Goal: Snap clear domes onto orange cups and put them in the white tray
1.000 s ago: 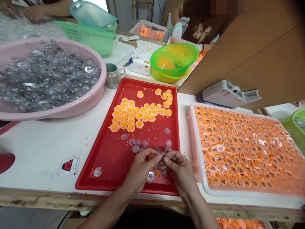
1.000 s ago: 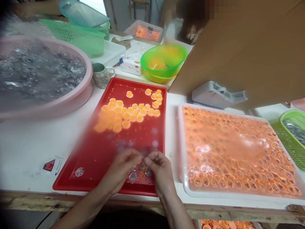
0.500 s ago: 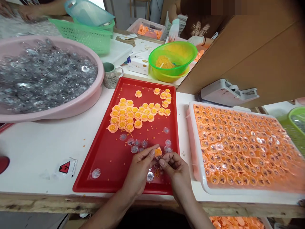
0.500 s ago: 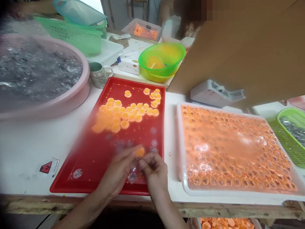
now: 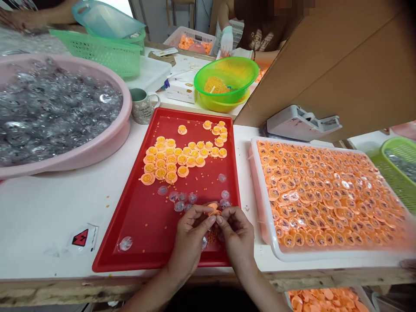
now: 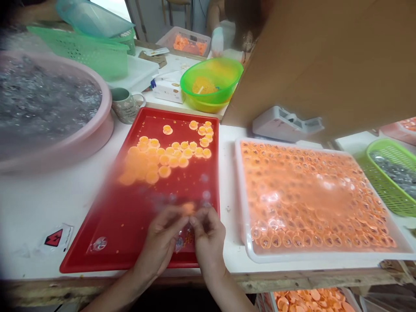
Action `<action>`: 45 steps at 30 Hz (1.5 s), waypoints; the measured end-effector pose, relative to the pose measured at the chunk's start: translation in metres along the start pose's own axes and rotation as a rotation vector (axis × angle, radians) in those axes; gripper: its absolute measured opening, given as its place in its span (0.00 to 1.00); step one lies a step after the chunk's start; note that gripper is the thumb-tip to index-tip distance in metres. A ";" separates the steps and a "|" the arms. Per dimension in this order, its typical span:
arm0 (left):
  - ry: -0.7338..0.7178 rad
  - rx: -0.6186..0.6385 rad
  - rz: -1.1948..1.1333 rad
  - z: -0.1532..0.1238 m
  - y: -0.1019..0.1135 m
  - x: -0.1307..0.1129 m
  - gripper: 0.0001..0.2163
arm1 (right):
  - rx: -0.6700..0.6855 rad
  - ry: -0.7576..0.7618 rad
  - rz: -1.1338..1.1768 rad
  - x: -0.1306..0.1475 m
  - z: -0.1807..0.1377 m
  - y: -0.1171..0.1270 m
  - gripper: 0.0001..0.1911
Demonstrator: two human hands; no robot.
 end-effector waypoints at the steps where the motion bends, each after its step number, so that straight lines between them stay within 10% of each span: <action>1: -0.012 0.015 0.015 0.000 0.000 -0.002 0.05 | 0.007 0.035 -0.027 0.005 -0.001 0.000 0.07; 7: -0.080 0.173 0.305 0.000 -0.011 -0.030 0.15 | 0.003 0.412 -0.287 0.044 -0.007 0.006 0.04; 45: -0.464 0.232 0.538 -0.007 -0.020 -0.047 0.11 | 0.151 0.631 -0.439 0.054 -0.015 -0.002 0.11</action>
Point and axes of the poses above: each hand's wrist, its own z-axis towards the middle knuckle, its own y-axis out of the back of the hand, x = y × z, the point moved 8 cm from there along z, towards the middle knuckle
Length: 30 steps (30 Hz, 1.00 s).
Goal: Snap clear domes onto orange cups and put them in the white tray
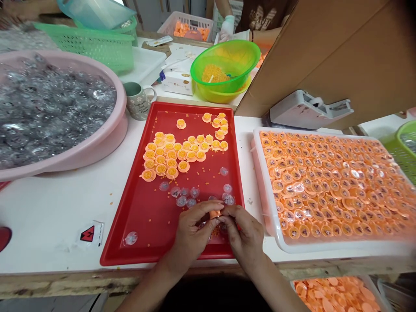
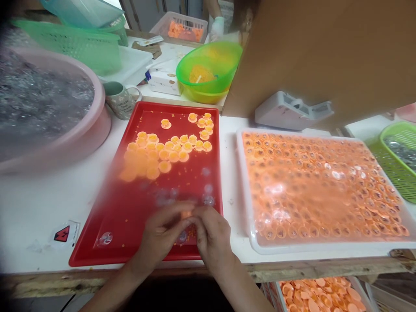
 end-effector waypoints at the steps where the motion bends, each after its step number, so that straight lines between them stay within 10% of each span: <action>1: 0.015 -0.010 -0.013 -0.001 0.000 0.001 0.10 | -0.007 -0.016 0.006 0.000 0.000 0.000 0.11; 30: 0.103 -0.006 0.319 -0.008 0.008 0.024 0.09 | 0.138 -0.137 -0.109 -0.024 -0.013 -0.033 0.08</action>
Point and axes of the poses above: each hand's wrist, its own z-axis towards the middle knuckle, its own y-axis out of the back of the hand, x = y × z, the point moved 8 cm from there along z, towards the middle knuckle
